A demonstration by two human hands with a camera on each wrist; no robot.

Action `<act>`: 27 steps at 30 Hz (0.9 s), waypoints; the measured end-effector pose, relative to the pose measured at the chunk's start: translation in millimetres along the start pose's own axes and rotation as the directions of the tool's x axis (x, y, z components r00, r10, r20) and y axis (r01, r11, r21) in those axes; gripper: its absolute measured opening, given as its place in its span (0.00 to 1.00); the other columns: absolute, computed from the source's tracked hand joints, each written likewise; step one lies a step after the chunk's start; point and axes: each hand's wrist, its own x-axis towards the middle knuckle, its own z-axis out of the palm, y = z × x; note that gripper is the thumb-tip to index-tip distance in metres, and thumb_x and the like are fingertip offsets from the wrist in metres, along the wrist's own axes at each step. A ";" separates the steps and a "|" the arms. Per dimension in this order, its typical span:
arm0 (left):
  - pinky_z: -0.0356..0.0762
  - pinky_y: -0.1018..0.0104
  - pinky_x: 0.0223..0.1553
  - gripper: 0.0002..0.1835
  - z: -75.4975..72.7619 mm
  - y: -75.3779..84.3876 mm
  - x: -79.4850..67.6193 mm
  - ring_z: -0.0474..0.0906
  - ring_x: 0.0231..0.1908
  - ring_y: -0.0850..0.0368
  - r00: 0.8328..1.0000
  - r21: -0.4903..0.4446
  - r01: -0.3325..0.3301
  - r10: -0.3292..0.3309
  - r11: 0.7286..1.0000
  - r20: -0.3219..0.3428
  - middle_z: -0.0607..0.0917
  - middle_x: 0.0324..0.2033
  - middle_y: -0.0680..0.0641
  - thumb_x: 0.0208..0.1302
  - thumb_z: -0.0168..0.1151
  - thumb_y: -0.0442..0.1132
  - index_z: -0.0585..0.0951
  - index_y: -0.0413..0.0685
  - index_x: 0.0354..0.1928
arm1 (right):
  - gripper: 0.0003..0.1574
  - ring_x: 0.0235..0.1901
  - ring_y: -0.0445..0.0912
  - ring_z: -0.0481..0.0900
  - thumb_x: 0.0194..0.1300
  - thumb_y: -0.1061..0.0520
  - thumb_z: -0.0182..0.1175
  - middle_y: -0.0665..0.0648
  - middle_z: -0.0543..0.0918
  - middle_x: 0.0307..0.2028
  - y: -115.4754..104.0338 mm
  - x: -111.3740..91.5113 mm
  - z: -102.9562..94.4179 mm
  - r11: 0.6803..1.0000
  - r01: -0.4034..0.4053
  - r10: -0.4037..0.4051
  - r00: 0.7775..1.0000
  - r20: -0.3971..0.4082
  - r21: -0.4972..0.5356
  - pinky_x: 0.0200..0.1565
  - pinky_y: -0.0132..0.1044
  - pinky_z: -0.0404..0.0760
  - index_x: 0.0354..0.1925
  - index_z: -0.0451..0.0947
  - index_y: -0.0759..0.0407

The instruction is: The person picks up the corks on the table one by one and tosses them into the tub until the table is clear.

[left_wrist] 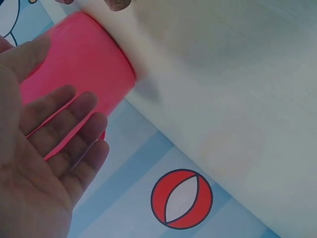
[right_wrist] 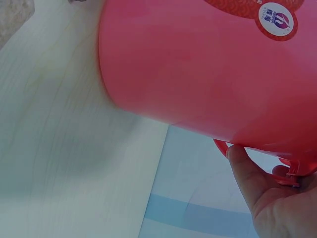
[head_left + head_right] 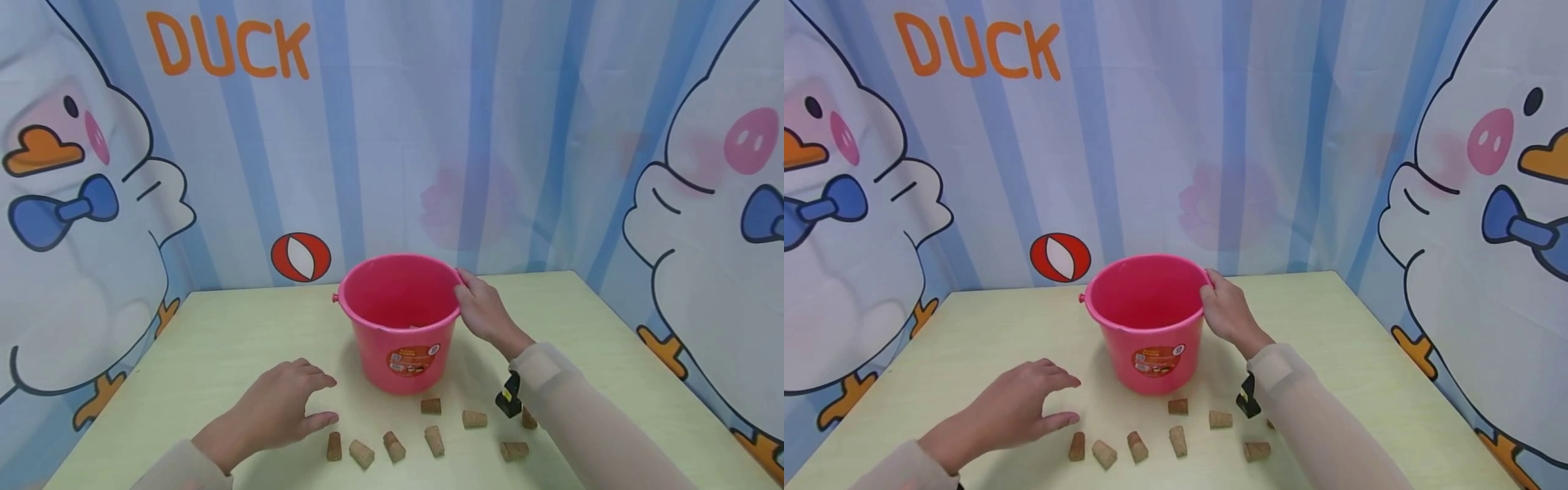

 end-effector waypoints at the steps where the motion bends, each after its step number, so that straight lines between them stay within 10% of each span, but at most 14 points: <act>1: 0.84 0.50 0.50 0.25 1.1 -0.6 -0.1 0.83 0.48 0.52 1.000 -0.003 0.000 0.000 1.000 0.007 0.90 0.44 0.50 0.55 0.78 0.55 0.89 0.48 0.50 | 0.34 0.52 0.56 0.80 0.80 0.52 0.36 0.63 0.82 0.56 -0.1 -0.1 0.0 1.000 -0.001 0.001 1.000 0.002 0.002 0.55 0.52 0.80 0.77 0.60 0.62; 16: 0.84 0.56 0.43 0.21 14.2 -2.2 -2.9 0.81 0.38 0.60 0.992 -0.074 0.000 0.010 0.997 0.126 0.90 0.37 0.56 0.55 0.77 0.56 0.90 0.50 0.45 | 0.34 0.51 0.56 0.80 0.80 0.52 0.36 0.63 0.82 0.55 -0.3 -0.8 0.3 1.000 -0.004 0.004 1.000 0.008 0.008 0.54 0.51 0.80 0.77 0.60 0.62; 27: 0.80 0.66 0.33 0.12 25.9 0.1 -4.7 0.75 0.29 0.66 0.992 -0.060 -0.101 0.105 0.993 0.073 0.87 0.27 0.60 0.55 0.74 0.52 0.90 0.53 0.34 | 0.34 0.53 0.57 0.80 0.80 0.52 0.36 0.63 0.81 0.58 -0.2 0.0 0.6 1.000 -0.019 0.019 1.000 0.005 0.008 0.56 0.52 0.81 0.78 0.58 0.62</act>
